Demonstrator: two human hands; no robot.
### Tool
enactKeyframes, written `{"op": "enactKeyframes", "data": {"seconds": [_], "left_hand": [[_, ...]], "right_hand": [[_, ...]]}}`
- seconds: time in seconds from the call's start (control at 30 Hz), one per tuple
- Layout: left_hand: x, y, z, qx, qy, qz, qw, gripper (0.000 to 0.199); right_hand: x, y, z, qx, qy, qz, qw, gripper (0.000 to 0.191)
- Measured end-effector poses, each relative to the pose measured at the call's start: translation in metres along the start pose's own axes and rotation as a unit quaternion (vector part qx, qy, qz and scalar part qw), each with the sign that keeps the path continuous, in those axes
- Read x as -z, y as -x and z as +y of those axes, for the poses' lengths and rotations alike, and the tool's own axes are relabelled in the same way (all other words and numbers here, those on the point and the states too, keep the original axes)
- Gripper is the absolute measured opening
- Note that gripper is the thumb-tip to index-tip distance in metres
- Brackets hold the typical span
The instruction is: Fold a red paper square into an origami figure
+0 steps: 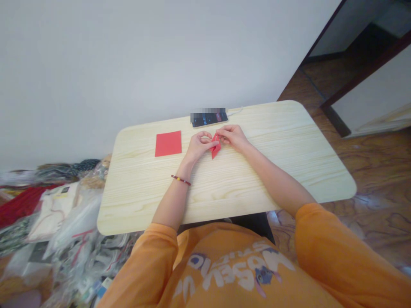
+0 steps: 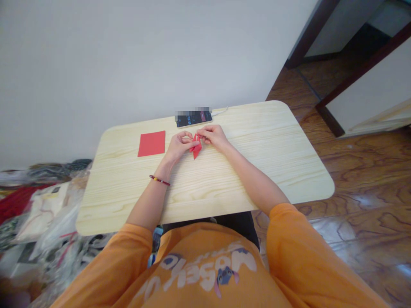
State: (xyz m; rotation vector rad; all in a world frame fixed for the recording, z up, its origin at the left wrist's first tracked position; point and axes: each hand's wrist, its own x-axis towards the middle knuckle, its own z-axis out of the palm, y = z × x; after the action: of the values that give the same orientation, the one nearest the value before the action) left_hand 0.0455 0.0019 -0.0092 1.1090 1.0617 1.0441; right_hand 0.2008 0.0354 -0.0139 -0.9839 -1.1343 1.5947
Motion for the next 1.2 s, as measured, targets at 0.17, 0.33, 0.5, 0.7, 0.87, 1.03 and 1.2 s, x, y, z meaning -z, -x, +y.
{"op": "enactKeyframes", "data": {"seconds": [0.17,0.33,0.5,0.7,0.87,1.03,1.2], "left_hand": [[-0.001,-0.001,-0.001,0.003,-0.007,0.006,1.0,0.044],[-0.001,-0.001,0.0,0.003,-0.008,0.005,1.0,0.044],[-0.001,0.0,0.0,0.007,-0.013,-0.001,1.0,0.043],[-0.002,0.001,0.001,0.004,-0.007,0.014,1.0,0.042],[-0.002,-0.001,0.0,-0.01,0.008,0.041,0.999,0.043],[-0.003,-0.004,-0.005,-0.04,0.041,0.094,0.994,0.046],[-0.004,-0.004,-0.004,-0.044,0.044,0.106,0.992,0.048]], "right_hand": [[-0.002,0.002,-0.001,0.008,0.007,0.014,1.0,0.028],[-0.002,0.002,-0.001,0.01,0.001,0.016,1.0,0.03],[-0.001,0.001,-0.001,-0.003,-0.012,0.024,1.0,0.034],[0.004,0.002,-0.003,-0.035,-0.003,-0.029,0.999,0.033],[0.007,0.003,-0.005,-0.04,0.024,-0.084,0.995,0.03],[0.009,0.002,-0.004,-0.041,0.028,-0.085,0.995,0.033],[0.008,0.002,-0.004,-0.043,0.032,-0.075,0.996,0.035]]}}
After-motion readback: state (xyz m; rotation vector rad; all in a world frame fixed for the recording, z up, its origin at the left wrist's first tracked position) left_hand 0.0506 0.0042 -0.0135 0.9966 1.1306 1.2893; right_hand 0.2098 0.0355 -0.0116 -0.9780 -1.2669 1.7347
